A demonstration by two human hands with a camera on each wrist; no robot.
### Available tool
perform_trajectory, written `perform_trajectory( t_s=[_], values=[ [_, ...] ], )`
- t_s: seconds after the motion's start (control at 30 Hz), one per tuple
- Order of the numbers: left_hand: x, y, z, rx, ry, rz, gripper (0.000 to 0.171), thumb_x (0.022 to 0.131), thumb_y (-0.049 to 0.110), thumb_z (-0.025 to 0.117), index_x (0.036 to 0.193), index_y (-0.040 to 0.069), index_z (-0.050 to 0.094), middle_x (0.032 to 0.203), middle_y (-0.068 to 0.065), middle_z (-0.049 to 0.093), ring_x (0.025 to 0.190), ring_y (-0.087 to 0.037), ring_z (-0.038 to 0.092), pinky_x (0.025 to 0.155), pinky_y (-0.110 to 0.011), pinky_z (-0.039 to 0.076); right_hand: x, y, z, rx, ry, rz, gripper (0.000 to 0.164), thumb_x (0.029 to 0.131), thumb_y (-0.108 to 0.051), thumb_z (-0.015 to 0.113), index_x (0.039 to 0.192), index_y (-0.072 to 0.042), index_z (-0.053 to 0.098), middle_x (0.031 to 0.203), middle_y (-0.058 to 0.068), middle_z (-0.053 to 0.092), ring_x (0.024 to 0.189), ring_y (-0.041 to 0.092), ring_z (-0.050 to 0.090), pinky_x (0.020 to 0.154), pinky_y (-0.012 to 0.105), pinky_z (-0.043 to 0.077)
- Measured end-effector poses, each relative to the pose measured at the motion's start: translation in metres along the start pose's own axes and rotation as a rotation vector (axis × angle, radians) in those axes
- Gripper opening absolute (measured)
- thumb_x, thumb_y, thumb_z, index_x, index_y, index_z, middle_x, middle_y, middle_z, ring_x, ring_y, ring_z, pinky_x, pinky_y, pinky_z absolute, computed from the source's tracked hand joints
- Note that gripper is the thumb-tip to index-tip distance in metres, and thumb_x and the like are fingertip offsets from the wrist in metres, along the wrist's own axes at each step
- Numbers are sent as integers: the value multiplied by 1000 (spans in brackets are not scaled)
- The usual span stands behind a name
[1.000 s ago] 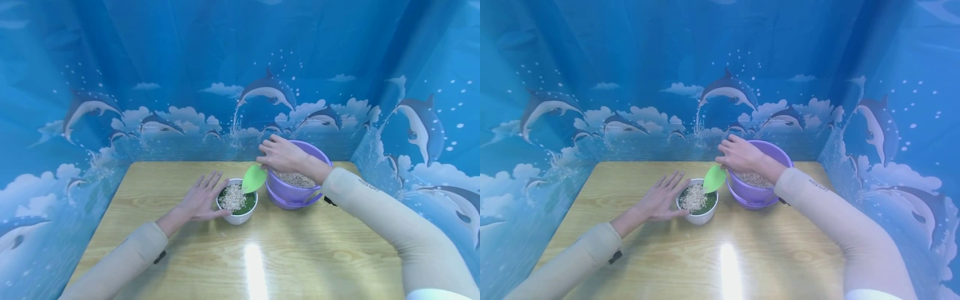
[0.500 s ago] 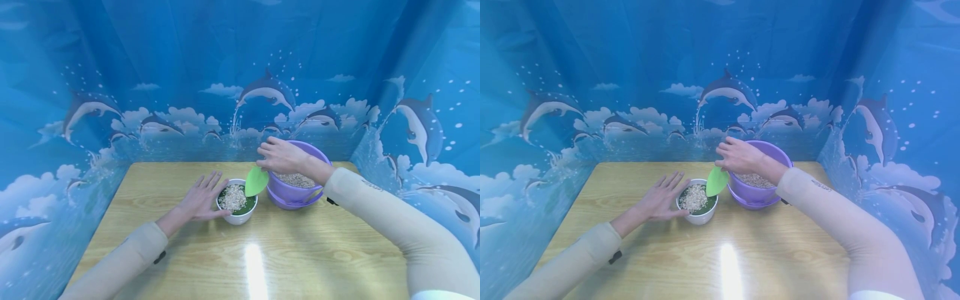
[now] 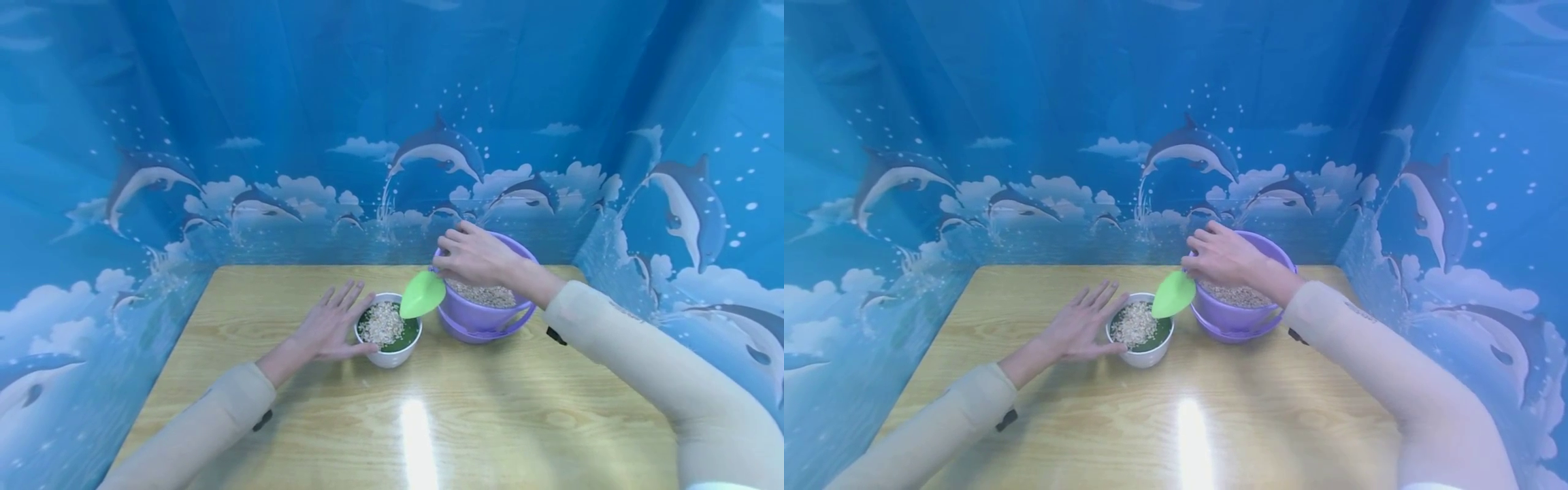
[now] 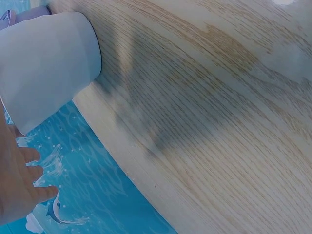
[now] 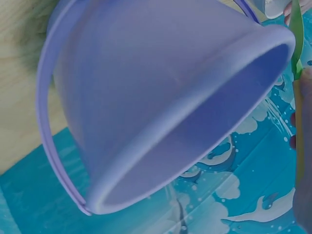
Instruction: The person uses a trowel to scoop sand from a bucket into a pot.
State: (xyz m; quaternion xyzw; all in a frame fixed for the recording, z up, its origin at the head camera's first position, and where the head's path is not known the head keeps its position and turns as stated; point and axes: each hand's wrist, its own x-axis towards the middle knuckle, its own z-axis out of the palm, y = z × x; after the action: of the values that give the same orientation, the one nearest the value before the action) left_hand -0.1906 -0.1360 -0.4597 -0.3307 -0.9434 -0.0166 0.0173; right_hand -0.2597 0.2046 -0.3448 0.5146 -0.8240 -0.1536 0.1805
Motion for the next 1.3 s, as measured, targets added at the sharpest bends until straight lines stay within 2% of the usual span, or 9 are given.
perform_trajectory(
  t_s=[0.23, 0.5, 0.87, 1.3],
  values=[
    [0, 0, 2, -8, 7, -3, 107, 92, 82, 51, 169, 14, 23, 175, -21, 16, 164, -43, 20, 131, -66, 26, -11, 0, 5, 63, 41, 62, 19, 100, -44, 70, 104, -26, 74, 101, 1, 72, 92, 21, 60, 87, 40, 50],
    [0, 0, 3, -13, 11, -6, 106, 91, 81, 52, 169, 15, 23, 175, -21, 17, 164, -43, 20, 131, -66, 25, -23, -2, 9, 67, 83, 103, 26, 100, -48, 68, 106, -23, 74, 103, 5, 74, 100, 26, 66, 91, 44, 53],
    [0, 0, 2, -22, 20, -5, 105, 91, 81, 51, 169, 15, 25, 175, -22, 18, 163, -45, 23, 131, -67, 23, -43, 0, 4, 68, 118, 151, 25, 97, -46, 71, 102, -21, 72, 99, 6, 70, 96, 29, 63, 91, 49, 51],
    [2, 3, -4, -7, 5, 1, 107, 92, 82, 51, 169, 13, 24, 176, -22, 16, 164, -44, 19, 132, -66, 20, -70, 11, -2, 85, 159, 196, 21, 94, -41, 75, 102, -22, 74, 96, 7, 70, 89, 29, 62, 84, 50, 50]
  ],
)
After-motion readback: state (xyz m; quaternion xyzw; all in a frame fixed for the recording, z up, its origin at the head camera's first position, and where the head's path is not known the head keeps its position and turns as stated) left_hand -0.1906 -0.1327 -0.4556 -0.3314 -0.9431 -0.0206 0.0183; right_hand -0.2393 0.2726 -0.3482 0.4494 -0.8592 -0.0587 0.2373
